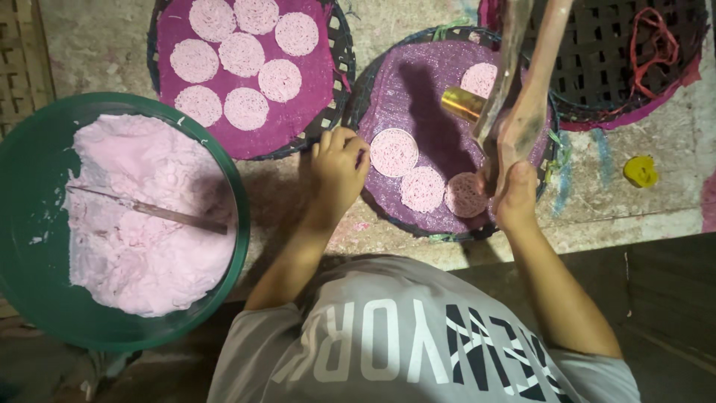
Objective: The person scoops pink dough from a green basin using a wooden spatula, then uses a metal ring mold and a plunger to form round discs on a purple glittery mat. The discs are arranged in a basket. The person repeats this process multiple times.
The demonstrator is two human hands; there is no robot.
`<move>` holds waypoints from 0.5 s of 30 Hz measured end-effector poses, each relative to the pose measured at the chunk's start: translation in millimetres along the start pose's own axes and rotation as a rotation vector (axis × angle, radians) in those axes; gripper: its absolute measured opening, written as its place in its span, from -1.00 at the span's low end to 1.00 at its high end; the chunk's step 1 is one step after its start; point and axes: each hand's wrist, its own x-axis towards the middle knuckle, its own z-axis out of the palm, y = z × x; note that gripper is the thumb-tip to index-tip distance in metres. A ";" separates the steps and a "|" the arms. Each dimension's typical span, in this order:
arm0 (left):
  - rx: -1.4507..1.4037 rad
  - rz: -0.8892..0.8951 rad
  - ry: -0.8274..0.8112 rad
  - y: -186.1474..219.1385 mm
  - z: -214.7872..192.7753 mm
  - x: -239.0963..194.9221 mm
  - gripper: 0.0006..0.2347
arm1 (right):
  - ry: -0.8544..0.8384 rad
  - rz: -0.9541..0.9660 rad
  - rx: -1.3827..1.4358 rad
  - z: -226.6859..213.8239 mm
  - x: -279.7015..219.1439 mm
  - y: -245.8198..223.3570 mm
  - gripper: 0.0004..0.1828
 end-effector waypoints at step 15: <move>-0.218 0.086 -0.314 -16.1 50.8 -2.0 0.02 | 0.142 0.037 0.169 -10.2 -37.9 16.1 -0.16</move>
